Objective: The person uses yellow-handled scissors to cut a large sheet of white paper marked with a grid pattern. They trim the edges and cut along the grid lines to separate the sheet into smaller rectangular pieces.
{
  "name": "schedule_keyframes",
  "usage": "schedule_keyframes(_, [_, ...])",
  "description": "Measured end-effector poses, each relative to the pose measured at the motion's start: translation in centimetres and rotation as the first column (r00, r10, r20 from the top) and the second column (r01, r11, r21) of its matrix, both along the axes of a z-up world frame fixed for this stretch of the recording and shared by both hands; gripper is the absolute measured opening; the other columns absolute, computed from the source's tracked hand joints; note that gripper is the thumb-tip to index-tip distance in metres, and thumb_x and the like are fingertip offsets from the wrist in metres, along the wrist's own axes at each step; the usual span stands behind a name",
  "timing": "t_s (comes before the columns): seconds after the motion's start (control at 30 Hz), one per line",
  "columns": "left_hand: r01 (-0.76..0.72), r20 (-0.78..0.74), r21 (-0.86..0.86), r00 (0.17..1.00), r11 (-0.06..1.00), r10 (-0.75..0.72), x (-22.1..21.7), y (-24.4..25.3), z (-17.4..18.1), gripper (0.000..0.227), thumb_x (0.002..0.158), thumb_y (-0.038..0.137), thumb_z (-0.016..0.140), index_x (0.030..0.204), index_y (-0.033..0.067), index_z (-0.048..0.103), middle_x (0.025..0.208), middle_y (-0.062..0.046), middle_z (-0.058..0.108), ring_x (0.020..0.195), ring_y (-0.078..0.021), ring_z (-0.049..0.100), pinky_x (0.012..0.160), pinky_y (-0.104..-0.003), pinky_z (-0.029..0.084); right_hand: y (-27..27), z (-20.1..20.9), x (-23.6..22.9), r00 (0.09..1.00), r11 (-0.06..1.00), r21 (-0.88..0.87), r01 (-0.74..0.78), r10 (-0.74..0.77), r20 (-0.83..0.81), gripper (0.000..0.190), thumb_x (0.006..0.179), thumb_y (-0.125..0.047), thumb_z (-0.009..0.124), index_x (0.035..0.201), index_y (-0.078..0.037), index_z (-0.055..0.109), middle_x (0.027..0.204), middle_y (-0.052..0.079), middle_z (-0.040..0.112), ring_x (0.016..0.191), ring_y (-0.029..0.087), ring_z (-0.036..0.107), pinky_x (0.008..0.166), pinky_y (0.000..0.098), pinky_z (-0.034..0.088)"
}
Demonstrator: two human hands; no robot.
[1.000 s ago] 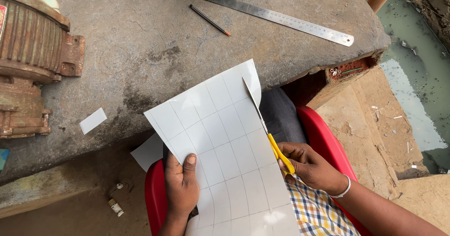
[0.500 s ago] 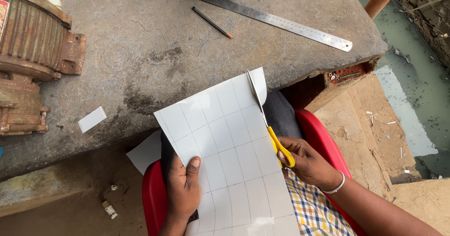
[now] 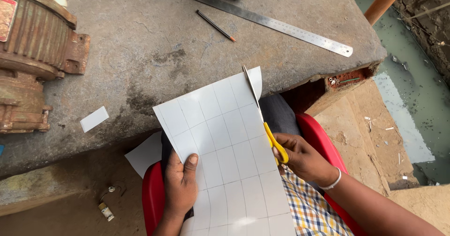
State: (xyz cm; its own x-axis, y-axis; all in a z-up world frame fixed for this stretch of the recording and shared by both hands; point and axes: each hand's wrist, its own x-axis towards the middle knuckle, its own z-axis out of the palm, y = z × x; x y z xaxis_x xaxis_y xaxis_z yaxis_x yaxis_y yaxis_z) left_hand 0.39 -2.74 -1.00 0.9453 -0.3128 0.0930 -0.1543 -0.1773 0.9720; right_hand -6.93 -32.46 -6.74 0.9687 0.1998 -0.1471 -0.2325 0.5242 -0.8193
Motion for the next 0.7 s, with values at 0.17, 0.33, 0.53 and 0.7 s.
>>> schedule_keyframes(0.17, [-0.039,0.191,0.070,0.981,0.997,0.025,7.0,1.4,3.8,0.039,0.108,0.020,0.049,0.139,-0.0038,0.051,0.129,-0.017,0.069,0.120,-0.0227,0.065,0.105,-0.036,0.051,-0.1,4.4,11.0,0.979,0.989,-0.145,-0.008,0.037,0.199,0.034,0.100,-0.033,0.066,0.112,-0.001,0.067,0.077,-0.001,0.060,0.064,0.006,0.058,0.056,0.0221,0.052])
schedule_keyframes(0.33, [-0.137,0.181,0.059,0.976,0.989,0.124,18.0,2.3,7.6,0.038,0.106,0.019,0.051,0.138,-0.0013,0.051,0.132,-0.013,0.068,0.120,-0.0194,0.063,0.104,-0.035,0.048,0.8,9.9,23.0,0.959,0.992,-0.096,-0.083,0.106,0.264,0.032,0.102,-0.034,0.067,0.106,-0.002,0.067,0.079,0.001,0.066,0.064,0.010,0.060,0.057,0.0249,0.053])
schedule_keyframes(0.53, [-0.154,0.149,-0.063,0.975,0.986,0.162,25.2,1.9,6.8,0.042,0.104,0.014,0.054,0.142,-0.0006,0.049,0.139,-0.013,0.063,0.125,-0.0194,0.058,0.108,-0.033,0.044,1.9,11.2,29.8,0.980,0.993,-0.108,-0.049,0.069,0.187,0.029,0.097,-0.035,0.069,0.102,-0.007,0.068,0.081,0.000,0.067,0.067,0.010,0.063,0.057,0.0245,0.053])
schedule_keyframes(0.7, [-0.181,0.096,-0.041,0.978,0.983,0.184,27.9,1.9,4.2,0.043,0.103,0.014,0.053,0.144,0.0020,0.048,0.138,-0.012,0.063,0.125,-0.0179,0.057,0.108,-0.032,0.044,1.4,8.4,32.8,0.991,0.995,-0.089,-0.035,0.046,0.127,0.027,0.098,-0.034,0.070,0.103,-0.007,0.069,0.082,0.000,0.067,0.069,0.010,0.062,0.058,0.0248,0.051])
